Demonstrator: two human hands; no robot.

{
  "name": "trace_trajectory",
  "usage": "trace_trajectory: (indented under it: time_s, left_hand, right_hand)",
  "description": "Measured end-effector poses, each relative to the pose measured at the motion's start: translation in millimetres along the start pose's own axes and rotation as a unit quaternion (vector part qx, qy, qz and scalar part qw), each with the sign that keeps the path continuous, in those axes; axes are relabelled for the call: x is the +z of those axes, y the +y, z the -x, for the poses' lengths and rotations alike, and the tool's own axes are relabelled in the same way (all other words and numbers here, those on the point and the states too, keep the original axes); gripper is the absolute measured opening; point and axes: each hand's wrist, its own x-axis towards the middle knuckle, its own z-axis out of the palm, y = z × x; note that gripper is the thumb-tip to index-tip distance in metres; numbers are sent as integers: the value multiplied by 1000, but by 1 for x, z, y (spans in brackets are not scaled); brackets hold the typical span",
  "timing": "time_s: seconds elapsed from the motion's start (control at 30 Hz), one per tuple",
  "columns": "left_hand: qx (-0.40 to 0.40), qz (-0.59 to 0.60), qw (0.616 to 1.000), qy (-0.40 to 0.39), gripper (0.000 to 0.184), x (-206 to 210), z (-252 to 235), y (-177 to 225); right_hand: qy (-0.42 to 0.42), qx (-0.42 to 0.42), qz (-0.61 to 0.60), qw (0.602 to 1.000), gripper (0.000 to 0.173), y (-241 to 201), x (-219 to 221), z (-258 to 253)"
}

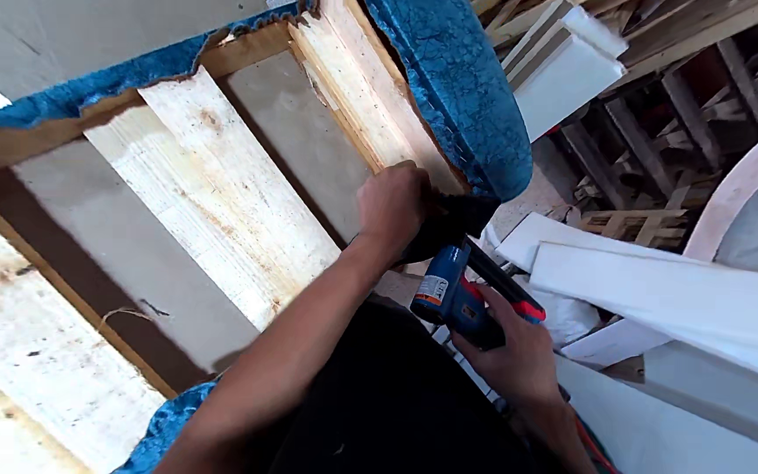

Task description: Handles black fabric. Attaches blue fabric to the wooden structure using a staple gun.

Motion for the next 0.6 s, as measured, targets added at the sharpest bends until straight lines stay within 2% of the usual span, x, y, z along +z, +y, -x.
trace_trajectory:
  time_s: [0.2, 0.3, 0.4, 0.6]
  left_hand:
    - [-23, -128, 991, -22, 26, -10, -11, 20]
    - [7, -151, 984, -96, 43, -21, -31, 21]
    - [43, -128, 978, -162, 43, -33, -49, 13]
    - [52, -135, 978, -151, 45, -31, -50, 10]
  right_hand:
    - [8, -37, -26, 999, 66, 3, 19, -11]
    - [-2, -43, -17, 999, 66, 7, 24, -15]
    - [-6, -42, -27, 999, 66, 12, 29, -14]
    - [-7, -52, -34, 998, 66, 15, 34, -18]
